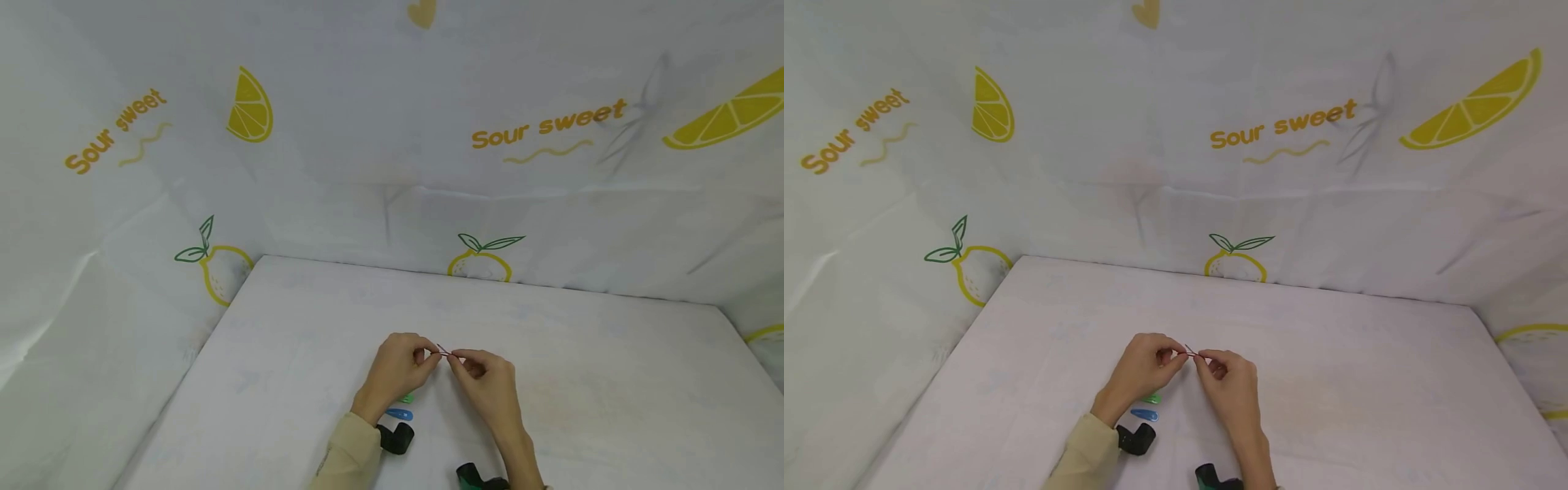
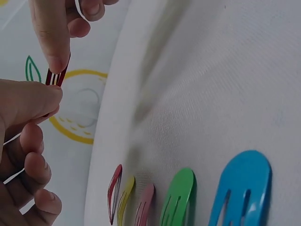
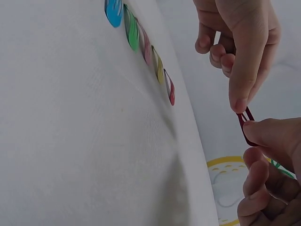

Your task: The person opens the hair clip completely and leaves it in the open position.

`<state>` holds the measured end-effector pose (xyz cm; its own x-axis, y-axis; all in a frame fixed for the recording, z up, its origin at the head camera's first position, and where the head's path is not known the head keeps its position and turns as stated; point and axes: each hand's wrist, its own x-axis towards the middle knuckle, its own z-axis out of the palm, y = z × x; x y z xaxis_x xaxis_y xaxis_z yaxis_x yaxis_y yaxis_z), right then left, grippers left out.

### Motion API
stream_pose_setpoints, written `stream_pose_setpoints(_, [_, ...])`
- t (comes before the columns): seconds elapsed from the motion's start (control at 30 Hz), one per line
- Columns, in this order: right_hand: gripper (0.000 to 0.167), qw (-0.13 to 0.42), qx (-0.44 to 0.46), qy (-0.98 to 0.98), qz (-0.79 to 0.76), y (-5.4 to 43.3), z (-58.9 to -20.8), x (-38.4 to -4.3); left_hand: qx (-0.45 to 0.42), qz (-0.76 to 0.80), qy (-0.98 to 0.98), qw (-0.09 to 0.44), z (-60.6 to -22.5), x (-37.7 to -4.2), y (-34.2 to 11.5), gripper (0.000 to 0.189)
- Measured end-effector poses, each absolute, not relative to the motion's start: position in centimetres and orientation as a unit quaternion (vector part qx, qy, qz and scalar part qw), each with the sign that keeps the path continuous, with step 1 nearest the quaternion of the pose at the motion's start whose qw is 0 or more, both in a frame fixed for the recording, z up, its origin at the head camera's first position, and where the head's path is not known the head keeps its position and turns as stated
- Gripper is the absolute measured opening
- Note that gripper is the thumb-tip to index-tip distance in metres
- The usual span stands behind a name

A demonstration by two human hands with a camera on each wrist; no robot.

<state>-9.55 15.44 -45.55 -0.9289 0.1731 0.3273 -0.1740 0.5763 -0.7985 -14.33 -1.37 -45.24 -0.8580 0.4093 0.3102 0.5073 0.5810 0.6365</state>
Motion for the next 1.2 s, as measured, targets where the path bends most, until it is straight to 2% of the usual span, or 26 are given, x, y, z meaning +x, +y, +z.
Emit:
stream_pose_setpoints(0.33, [0.004,0.154,-0.015,-0.884,0.442,16.7,-46.3,-10.1,-0.256,-0.327,-0.91,0.019,-46.0,-15.4,0.6,0.007])
stream_pose_setpoints(0.63, [0.007,0.093,-0.048,-0.891,0.442,17.1,-47.1,-10.3,-0.237,-0.293,-0.926,0.027,-47.4,-15.5,1.9,0.005])
stream_pose_setpoints(1.2, [0.011,0.078,-0.061,-0.897,0.431,17.3,-47.5,-10.6,-0.232,-0.276,-0.932,0.026,-47.7,-15.7,2.2,0.005])
